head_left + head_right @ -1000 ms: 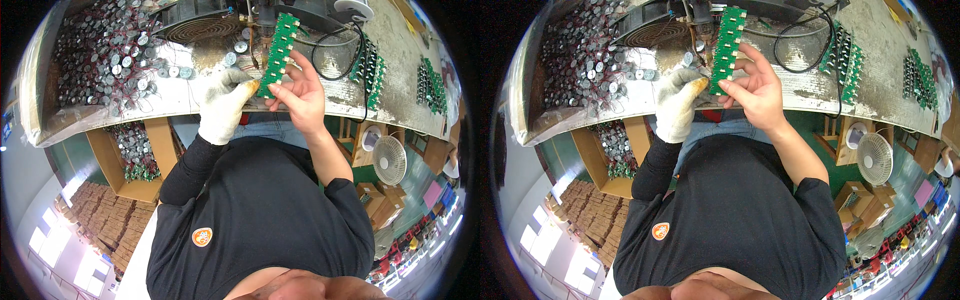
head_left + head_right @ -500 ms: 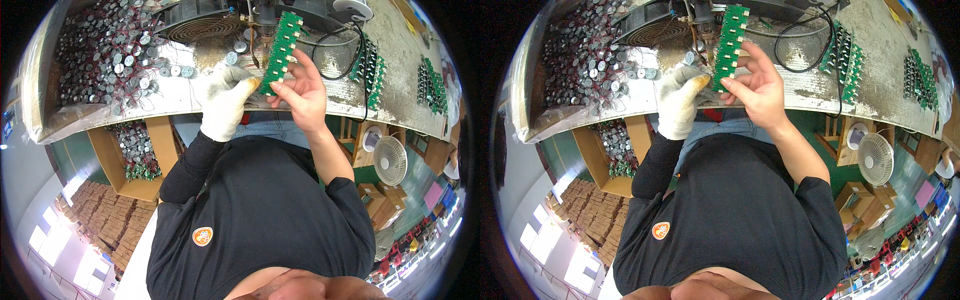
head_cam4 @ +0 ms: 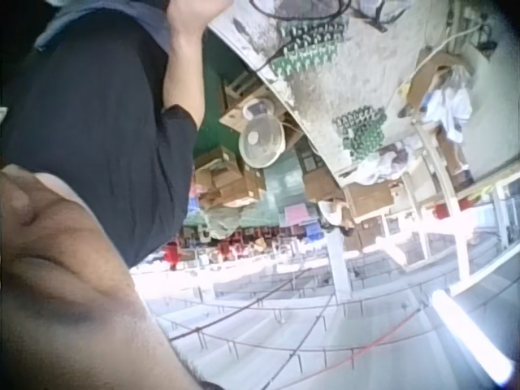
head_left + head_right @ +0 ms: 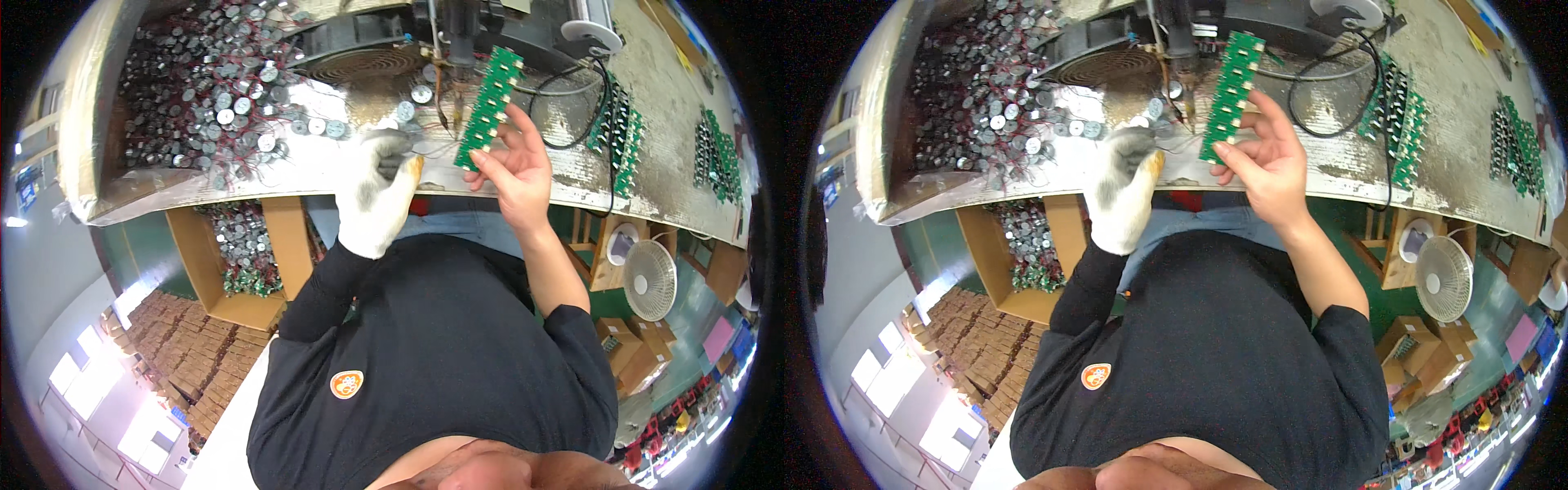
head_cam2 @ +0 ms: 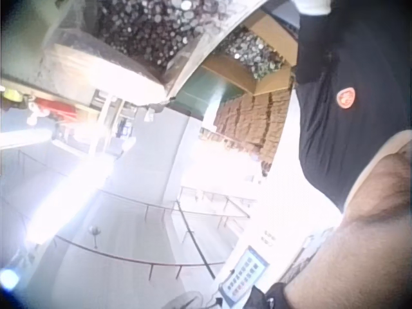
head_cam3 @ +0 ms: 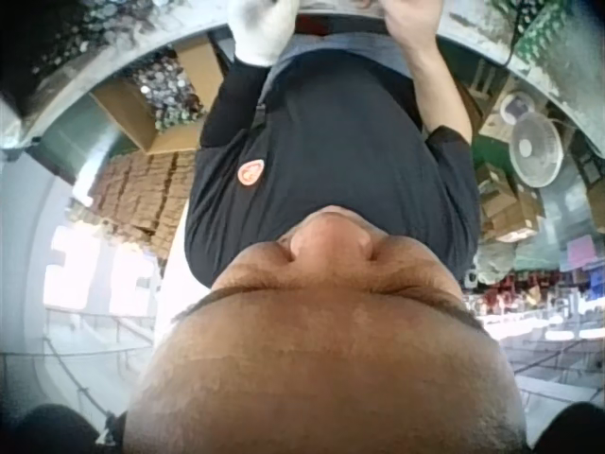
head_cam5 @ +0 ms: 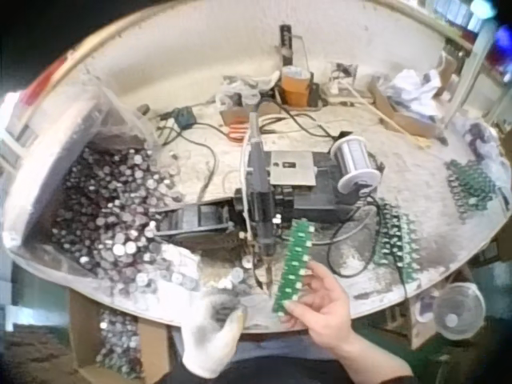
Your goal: Assembling electronic components onto a printed circuit board using a soldering station.
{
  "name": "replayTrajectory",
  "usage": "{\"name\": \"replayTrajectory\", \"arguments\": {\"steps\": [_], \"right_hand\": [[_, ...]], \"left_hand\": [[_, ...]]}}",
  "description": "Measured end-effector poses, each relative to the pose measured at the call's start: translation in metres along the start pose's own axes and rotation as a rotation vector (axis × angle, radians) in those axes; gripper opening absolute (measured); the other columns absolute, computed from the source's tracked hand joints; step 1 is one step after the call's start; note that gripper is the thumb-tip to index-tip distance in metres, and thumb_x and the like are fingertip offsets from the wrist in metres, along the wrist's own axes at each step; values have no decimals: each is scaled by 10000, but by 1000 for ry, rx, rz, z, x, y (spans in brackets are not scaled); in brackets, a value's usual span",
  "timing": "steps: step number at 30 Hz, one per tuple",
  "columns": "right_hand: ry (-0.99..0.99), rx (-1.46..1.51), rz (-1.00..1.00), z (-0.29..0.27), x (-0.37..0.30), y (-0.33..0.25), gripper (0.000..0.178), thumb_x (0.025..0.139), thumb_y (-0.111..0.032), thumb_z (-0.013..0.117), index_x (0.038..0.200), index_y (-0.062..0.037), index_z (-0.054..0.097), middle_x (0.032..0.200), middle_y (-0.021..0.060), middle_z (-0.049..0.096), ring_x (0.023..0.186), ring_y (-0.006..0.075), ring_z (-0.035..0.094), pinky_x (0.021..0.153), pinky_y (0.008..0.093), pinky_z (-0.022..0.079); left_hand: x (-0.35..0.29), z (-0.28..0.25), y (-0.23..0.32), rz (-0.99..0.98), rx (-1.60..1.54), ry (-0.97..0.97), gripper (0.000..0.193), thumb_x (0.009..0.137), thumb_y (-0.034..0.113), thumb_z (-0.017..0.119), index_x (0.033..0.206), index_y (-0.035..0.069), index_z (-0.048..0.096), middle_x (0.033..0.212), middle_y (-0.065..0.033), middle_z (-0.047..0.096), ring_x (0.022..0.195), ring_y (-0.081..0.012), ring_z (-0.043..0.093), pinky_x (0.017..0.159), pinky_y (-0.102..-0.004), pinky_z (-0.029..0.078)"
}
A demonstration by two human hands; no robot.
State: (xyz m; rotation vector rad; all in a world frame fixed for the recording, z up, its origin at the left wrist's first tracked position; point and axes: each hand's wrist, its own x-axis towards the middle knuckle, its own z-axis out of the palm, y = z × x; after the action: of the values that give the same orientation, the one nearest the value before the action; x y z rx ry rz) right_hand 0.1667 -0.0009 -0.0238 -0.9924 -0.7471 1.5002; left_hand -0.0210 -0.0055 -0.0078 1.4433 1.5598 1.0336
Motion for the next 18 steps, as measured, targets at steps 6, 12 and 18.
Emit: {"name": "replayTrajectory", "arguments": {"steps": [6, 12, 18], "right_hand": [[-1, -59, -56, 0, 1, 5, 641, 833, 107, 591, 1398, -18, 317, 1110, 149, 558, 707, 169, 656, 520, 236, 525], [-12, -54, -57, -1, 2, 7, 637, 833, 105, 590, 1397, -16, 319, 1110, 149, 558, 696, 171, 654, 518, 238, 520], [-12, -64, -54, -1, 1, 7, 653, 832, 103, 592, 1409, -18, 311, 1121, 157, 577, 694, 175, 656, 515, 243, 521]], "left_hand": [[12, -61, 2, 307, 323, 120, 217, 747, -22, 648, 957, 33, 633, 1004, -100, 641, 590, -137, 584, 564, -249, 480], [43, -80, -7, 352, 778, -104, 362, 785, 204, 704, 1115, 97, 602, 871, -115, 581, 715, -268, 609, 639, -355, 491], [44, -59, -7, 217, 887, -30, 259, 798, 256, 728, 912, 55, 611, 844, -121, 608, 734, -283, 625, 626, -354, 494]]}}
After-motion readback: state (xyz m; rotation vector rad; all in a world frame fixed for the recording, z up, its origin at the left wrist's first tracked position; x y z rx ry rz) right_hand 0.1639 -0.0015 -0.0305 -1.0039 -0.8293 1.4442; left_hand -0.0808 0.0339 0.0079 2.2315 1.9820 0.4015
